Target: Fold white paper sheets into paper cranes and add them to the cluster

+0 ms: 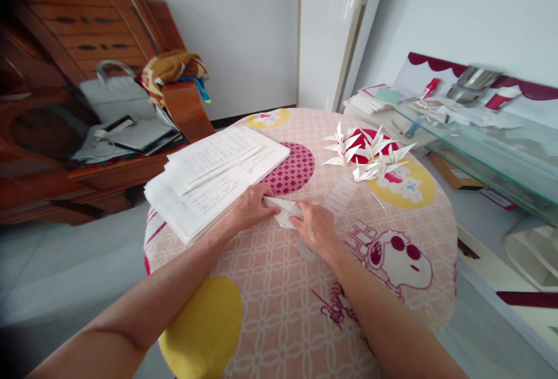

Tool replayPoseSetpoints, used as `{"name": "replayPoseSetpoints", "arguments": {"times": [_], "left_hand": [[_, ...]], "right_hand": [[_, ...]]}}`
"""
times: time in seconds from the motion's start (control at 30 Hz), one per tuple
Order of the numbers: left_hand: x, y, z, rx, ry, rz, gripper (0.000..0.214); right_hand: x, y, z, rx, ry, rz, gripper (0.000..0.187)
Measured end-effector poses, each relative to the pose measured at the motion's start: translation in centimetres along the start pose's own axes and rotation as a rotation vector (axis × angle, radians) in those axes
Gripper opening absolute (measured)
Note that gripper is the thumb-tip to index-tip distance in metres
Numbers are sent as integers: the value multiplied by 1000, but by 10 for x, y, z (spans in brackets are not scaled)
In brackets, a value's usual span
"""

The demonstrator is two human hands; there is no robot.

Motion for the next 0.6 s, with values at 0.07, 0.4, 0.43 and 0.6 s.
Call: {"name": "replayPoseSetpoints", "arguments": {"times": [0.07, 0.4, 0.43, 0.6], "left_hand": [[2, 1, -1, -58, 26, -31, 18], [5, 14, 22, -928, 12, -99, 27], [5, 16, 27, -995, 15, -102, 28], [2, 14, 40, -1225, 43, -56, 35]], "right_hand": [[1, 0, 2, 37, -13, -1, 35], [4, 17, 29, 679, 39, 53, 38], [3, 20, 30, 741, 59, 53, 39], [-5, 22, 22, 914, 135, -47, 39]]}}
Point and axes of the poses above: each hand's wrist, its own x-axis towards the middle knuckle, its own y-axis out of the back of the hand, z = x × y, the point moved 8 cm from there along x, towards the middle knuckle, and after that the axes turned 2 degrees about y, right-handed, at the moved point
